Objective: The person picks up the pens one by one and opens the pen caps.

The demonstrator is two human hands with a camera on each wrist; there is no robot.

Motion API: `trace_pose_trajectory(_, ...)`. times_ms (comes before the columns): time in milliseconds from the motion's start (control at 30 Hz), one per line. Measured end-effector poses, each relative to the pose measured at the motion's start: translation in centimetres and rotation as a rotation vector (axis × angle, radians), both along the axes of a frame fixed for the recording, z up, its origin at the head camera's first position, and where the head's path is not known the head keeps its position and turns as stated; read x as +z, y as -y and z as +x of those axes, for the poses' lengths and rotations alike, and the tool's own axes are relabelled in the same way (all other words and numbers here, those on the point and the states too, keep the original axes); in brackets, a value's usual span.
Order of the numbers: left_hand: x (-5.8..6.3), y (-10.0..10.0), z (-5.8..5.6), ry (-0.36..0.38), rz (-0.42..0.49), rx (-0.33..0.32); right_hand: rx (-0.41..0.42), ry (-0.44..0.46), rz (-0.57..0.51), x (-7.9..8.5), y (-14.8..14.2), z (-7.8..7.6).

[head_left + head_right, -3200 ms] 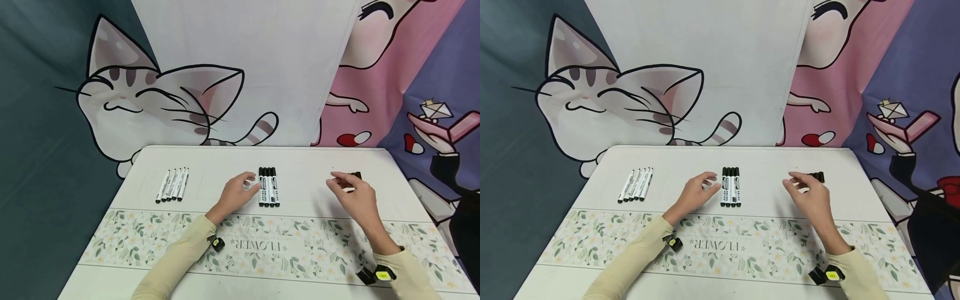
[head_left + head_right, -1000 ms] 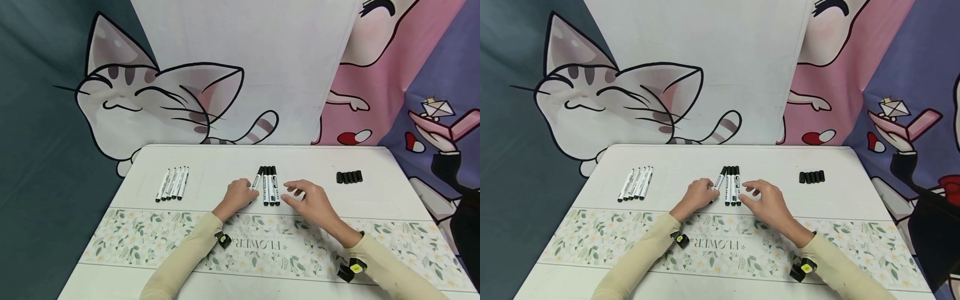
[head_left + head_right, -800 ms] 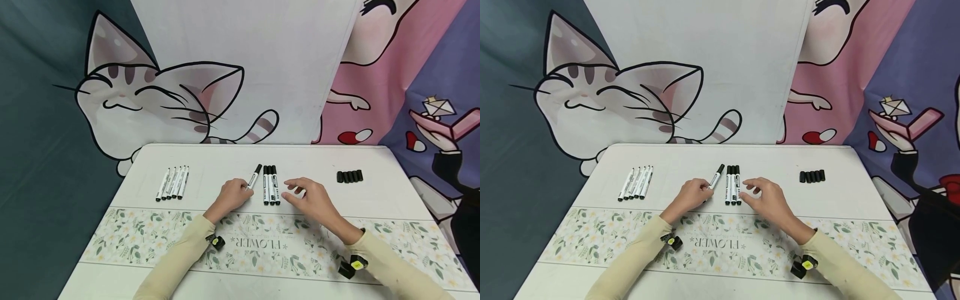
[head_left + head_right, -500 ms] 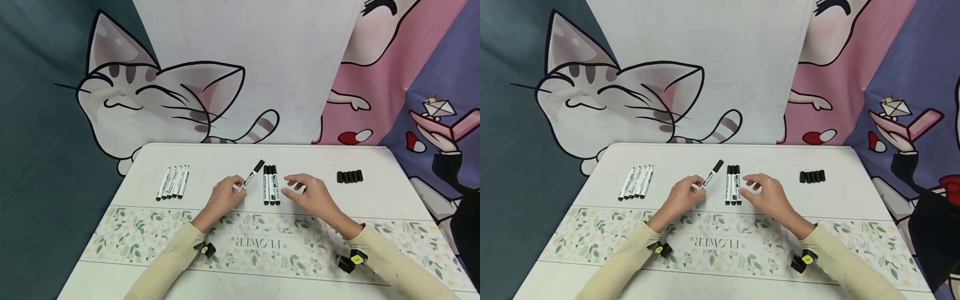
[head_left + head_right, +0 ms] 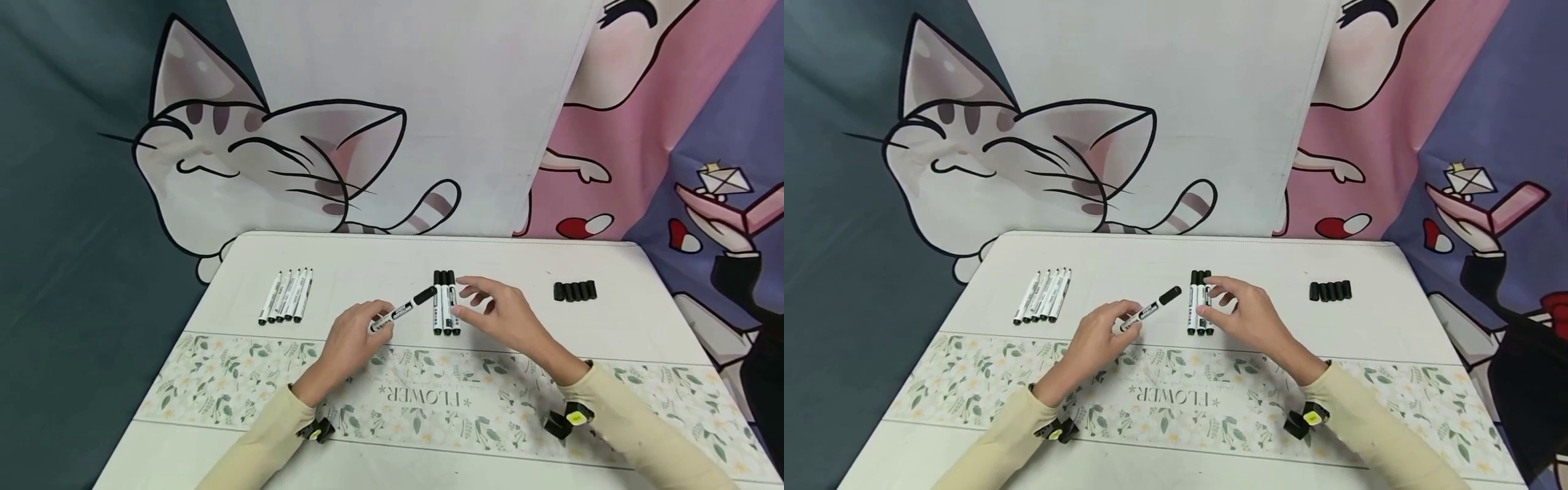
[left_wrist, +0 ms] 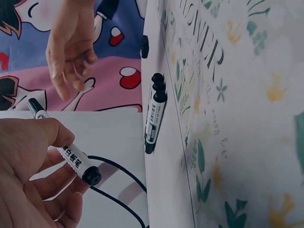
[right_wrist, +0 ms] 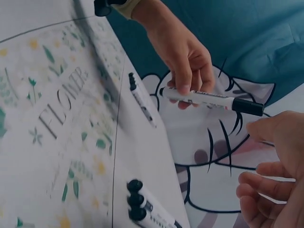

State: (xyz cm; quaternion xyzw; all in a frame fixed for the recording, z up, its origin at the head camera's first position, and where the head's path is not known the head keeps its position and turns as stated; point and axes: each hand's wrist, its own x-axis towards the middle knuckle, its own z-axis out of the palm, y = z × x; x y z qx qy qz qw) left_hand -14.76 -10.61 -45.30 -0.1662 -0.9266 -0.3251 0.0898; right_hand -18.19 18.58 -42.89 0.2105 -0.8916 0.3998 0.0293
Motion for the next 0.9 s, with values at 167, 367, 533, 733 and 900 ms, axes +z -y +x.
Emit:
trace_pose_trajectory(167,-0.4,0.1,0.8,-0.047,-0.010,-0.012,0.087,-0.047,-0.032,0.2,1.1,0.7)
trace_pose_trajectory(367,-1.1,0.1,1.6,-0.057,-0.019,-0.034,0.167,-0.105,-0.021,0.2,2.4,1.7)
trace_pose_trajectory(533,-1.6,0.0,2.0,-0.069,-0.022,-0.033,0.181,-0.096,-0.013,-0.1,2.9,2.3)
trace_pose_trajectory(733,-2.1,-0.1,2.0,-0.058,-0.017,-0.047,0.189,-0.096,-0.007,-0.7,3.3,2.6)
trace_pose_trajectory(900,-2.5,-0.4,2.2,-0.067,-0.017,-0.061,0.202,-0.137,-0.019,-0.8,3.4,2.9)
